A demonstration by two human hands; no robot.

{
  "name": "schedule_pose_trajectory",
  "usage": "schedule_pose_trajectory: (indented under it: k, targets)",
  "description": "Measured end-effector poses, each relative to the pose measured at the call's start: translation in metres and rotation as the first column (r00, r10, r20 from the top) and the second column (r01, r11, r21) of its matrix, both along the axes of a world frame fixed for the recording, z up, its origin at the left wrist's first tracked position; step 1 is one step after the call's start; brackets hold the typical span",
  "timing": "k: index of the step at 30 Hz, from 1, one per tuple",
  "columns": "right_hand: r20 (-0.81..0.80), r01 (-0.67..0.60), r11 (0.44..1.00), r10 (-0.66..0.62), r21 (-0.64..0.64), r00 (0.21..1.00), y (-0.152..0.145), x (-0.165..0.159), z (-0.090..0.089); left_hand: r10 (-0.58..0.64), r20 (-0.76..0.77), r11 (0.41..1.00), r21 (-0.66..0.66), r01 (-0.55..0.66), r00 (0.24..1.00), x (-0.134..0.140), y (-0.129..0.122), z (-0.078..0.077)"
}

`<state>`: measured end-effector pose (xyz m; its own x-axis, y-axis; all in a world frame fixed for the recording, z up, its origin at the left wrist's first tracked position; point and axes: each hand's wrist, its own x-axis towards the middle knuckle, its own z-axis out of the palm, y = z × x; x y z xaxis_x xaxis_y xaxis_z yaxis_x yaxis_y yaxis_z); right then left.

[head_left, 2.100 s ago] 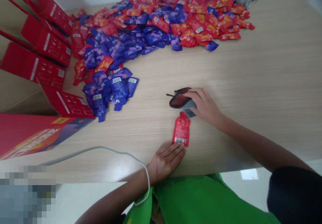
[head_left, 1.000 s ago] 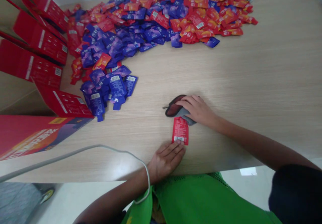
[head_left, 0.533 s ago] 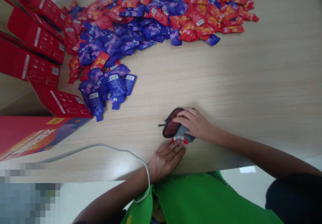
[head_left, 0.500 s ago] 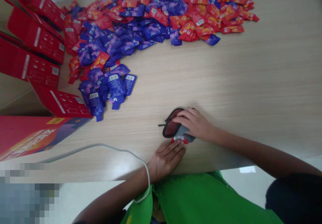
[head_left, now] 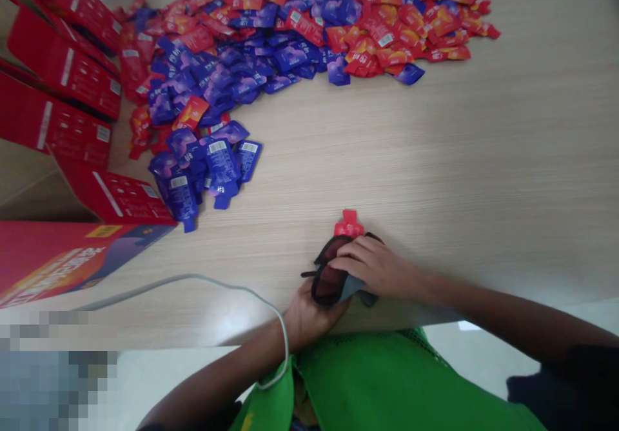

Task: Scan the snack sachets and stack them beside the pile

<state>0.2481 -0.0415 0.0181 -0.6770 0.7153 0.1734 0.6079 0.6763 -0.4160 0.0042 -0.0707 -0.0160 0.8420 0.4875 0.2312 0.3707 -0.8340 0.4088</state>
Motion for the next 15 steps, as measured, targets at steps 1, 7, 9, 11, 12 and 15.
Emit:
schedule_pose_trajectory:
  k: [1,7,9,11,12,15]
  targets:
    - [0.014,0.032,0.999,-0.032,0.0,0.999,0.009,0.001,-0.005,-0.009,0.007,1.0,0.024,0.008,1.0,0.0,0.0,0.001]
    - [0.034,0.273,0.959,-0.276,0.077,0.961,0.1,0.031,0.006,-0.011,0.03,0.995,0.095,0.008,0.999,0.004,0.003,0.008]
    - [-0.066,0.327,0.937,-0.321,0.119,0.945,0.105,0.037,0.019,-0.006,0.039,0.995,0.1,0.002,0.999,0.005,0.003,0.008]
    - [-0.18,0.345,0.929,-0.319,0.133,0.93,0.088,0.035,0.029,-0.008,0.043,0.995,0.104,0.004,0.999,0.005,0.003,0.007]
    - [-0.204,0.32,0.939,-0.292,0.124,0.935,0.073,0.031,0.032,-0.008,0.042,0.994,0.107,0.003,0.999,0.005,0.003,0.006]
    - [-0.096,0.117,0.992,-0.112,0.049,0.989,0.023,0.014,0.026,0.014,0.031,0.993,0.113,-0.018,0.999,0.004,0.002,0.003]
